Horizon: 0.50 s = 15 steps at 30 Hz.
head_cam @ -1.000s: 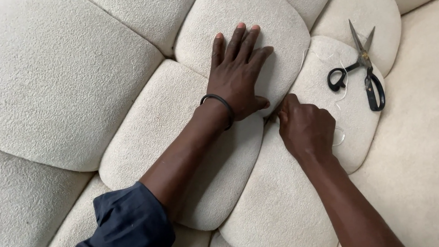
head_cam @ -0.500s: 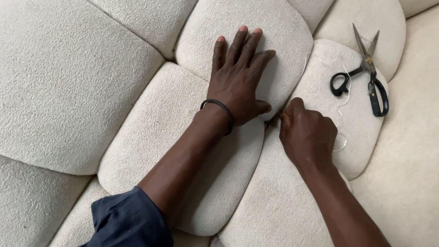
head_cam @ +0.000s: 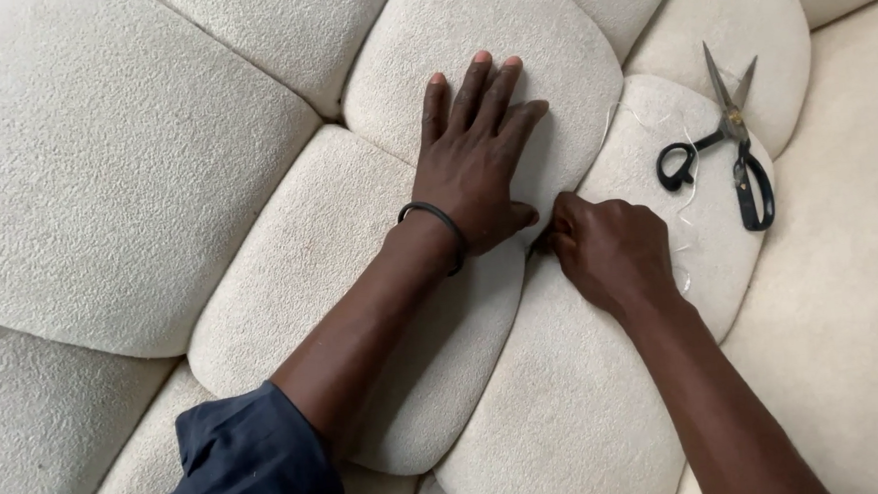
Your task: Sewing a tufted pattern into a sofa cushion using a needle, thread, and scissors.
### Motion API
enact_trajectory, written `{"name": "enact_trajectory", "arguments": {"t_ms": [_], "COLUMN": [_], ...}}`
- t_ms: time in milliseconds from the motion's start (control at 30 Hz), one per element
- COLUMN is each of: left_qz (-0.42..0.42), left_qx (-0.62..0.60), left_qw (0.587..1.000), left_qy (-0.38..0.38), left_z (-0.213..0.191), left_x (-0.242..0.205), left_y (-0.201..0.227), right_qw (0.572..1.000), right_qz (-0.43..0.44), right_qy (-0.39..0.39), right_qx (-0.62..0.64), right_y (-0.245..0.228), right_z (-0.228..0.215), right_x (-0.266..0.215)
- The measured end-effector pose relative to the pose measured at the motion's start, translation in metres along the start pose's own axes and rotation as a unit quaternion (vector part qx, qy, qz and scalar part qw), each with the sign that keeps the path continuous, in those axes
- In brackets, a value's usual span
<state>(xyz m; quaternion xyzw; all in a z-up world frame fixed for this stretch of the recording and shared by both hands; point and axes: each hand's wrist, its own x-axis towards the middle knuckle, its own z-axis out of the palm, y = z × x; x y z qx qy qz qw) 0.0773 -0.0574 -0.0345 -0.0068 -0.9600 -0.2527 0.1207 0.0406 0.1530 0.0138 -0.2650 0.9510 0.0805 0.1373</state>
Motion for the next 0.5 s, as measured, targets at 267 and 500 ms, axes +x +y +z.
{"name": "enact_trajectory", "arguments": {"t_ms": [267,500], "left_qz": [0.000,-0.087], "left_qx": [0.030,0.105], "left_qw": [0.999,0.986], "left_qy": [-0.026,-0.092], "left_z": [0.000,-0.004], "left_x": [-0.010,-0.016], "left_y": [0.009,0.039], "right_qw": [0.998,0.995], "right_qz": [0.025,0.007], "right_qy": [0.031,0.076], "right_qx": [0.051,0.066], "right_y": [-0.006,0.008], "right_z": [0.007,0.004], "right_x": [-0.022,0.010]}}
